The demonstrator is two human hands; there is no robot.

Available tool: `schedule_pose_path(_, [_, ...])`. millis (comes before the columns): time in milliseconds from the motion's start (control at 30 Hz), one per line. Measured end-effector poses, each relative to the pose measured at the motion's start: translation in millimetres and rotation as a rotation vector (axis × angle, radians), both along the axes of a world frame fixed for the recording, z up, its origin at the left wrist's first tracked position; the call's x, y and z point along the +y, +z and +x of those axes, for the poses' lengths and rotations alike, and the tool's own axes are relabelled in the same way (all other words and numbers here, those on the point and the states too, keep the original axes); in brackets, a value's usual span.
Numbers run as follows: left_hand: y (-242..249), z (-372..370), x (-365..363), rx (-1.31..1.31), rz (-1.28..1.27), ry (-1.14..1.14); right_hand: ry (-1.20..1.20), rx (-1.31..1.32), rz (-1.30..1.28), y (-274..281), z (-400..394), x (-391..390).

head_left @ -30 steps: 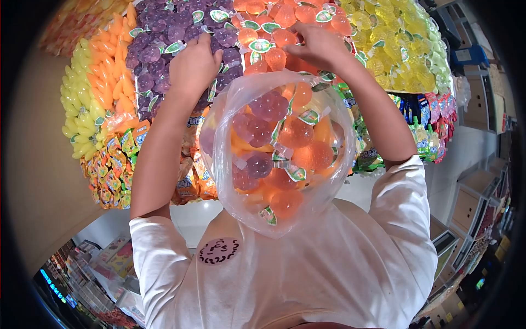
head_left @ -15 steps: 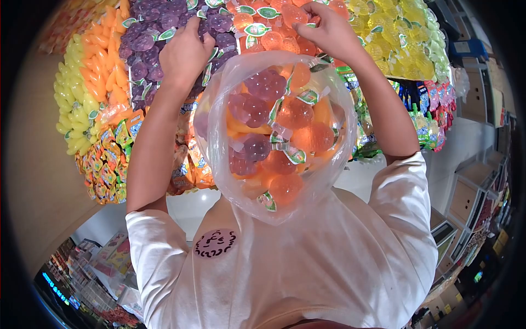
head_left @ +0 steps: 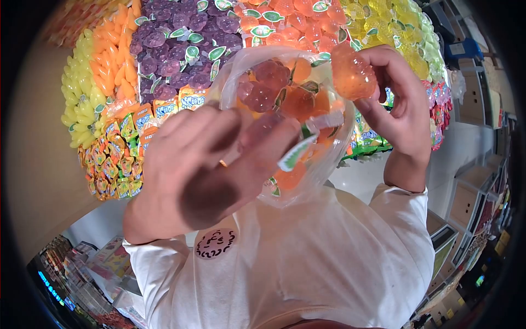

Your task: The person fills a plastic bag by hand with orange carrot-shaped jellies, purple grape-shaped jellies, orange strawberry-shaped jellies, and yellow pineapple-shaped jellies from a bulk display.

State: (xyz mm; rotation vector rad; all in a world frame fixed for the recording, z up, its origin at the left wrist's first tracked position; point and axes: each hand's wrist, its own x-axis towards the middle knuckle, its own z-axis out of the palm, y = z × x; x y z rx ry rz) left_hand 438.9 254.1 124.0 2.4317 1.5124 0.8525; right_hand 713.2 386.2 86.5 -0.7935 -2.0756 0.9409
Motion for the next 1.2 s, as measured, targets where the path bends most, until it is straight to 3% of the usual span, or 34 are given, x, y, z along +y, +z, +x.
schedule_pose_path(67, [-6.4,13.7,-6.3,0.14,-0.219,-0.078,0.095,-0.237,0.138,0.8,-9.4,-10.8])
schedule_pose_path(100, [-10.9,17.0,-9.5,0.187,-0.29,-0.108,0.163,-0.313,0.065,-0.6,-16.6,-15.5])
schedule_pose_path(200, [-26.1,12.8,-15.4,0.262,-0.252,-0.167,0.259,-0.4,0.176,-17.5,-24.2,-24.3])
schedule_pose_path(467, [-33.7,0.8,-27.3,0.189,-0.133,-0.166,0.276,-0.377,0.162,-15.9,-22.7,-35.2])
schedule_pose_path(733, [-27.7,-7.4,-28.1,0.124,-0.153,-0.154,0.297,-0.36,0.141,-16.6,-18.3,-32.6])
schedule_pose_path(833, [-25.1,-10.9,-27.8,0.1,-0.203,-0.174,0.329,-0.24,0.087,-18.3,-13.9,-27.7])
schedule_pose_path(933, [-24.2,-13.6,-29.5,0.103,-0.239,-0.232,0.297,-0.129,0.04,-23.4,-6.6,-17.1])
schedule_pose_path(1000, [-27.4,-17.8,-31.4,0.11,-0.253,-0.267,0.027,-0.107,0.023,-28.9,0.2,-11.7])
schedule_pose_path(1033, [-32.8,-22.4,-33.5,0.159,-0.217,-0.281,0.026,-0.11,0.018,-33.0,3.7,-11.1])
schedule_pose_path(1100, [-40.7,-31.5,-38.7,0.204,-0.184,-0.297,-0.207,-0.029,-0.153,-45.3,11.8,-10.7])
schedule_pose_path(1133, [-43.3,-36.0,-42.2,0.184,-0.137,-0.278,-0.208,-0.032,-0.155,-51.0,17.5,-10.6])
schedule_pose_path(1200, [-51.0,-39.4,-48.6,0.16,-0.092,-0.259,-0.221,-0.004,-0.484,-63.2,30.8,-12.1])
